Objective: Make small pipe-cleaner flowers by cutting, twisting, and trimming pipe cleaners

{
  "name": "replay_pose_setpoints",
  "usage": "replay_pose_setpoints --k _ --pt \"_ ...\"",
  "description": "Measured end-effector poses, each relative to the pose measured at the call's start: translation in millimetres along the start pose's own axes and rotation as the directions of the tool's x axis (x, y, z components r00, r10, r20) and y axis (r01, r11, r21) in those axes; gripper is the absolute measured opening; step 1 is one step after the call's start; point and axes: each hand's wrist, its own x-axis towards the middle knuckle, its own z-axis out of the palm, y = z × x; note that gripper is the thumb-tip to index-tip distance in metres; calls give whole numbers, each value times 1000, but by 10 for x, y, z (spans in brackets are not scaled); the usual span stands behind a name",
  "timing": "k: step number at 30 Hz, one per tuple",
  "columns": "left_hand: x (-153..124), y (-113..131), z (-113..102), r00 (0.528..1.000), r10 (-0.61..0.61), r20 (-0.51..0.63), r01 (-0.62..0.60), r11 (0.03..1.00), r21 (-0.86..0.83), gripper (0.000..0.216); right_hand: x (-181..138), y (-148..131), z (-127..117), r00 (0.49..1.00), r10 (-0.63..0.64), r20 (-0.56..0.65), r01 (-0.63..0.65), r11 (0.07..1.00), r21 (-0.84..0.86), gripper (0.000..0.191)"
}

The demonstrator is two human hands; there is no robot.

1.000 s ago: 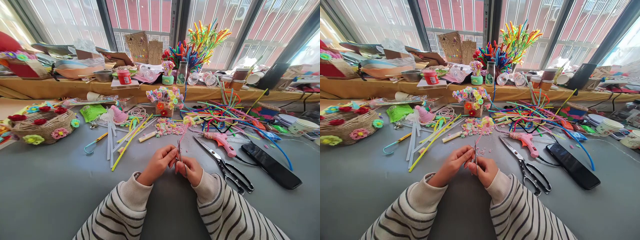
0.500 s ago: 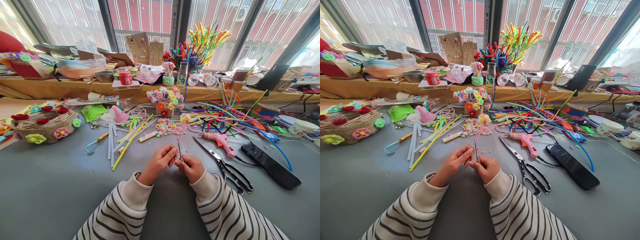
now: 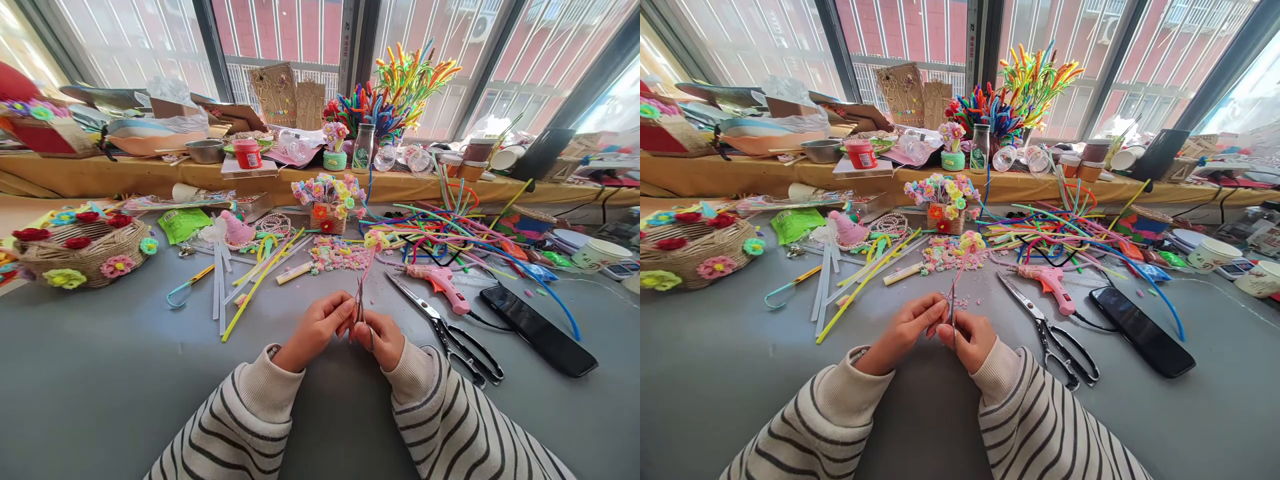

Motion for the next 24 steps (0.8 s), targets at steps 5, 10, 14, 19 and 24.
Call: replay_pose_setpoints --k 5,10,14,19,24 --pt "0 -3 -7 1000 9 4 -9 1000 -2 22 4 46 27 986 53 -156 -71 991 -117 44" --pt "7 -5 -14 1000 1 -9 -2 1000 -30 22 3 68 45 976 35 -213 -74 981 -177 41" --pt "8 -17 -17 1000 11 -19 -11 1000 -27 21 -1 50 37 976 33 -215 -73 981 -179 41" --pt "0 -18 -11 1000 20 7 -20 999 -26 22 -7 34 24 994 34 -101 -40 997 -60 46" --pt "-11 14 0 998 20 54 -19 999 -26 22 -3 20 14 999 11 -31 -12 1000 -12 47"
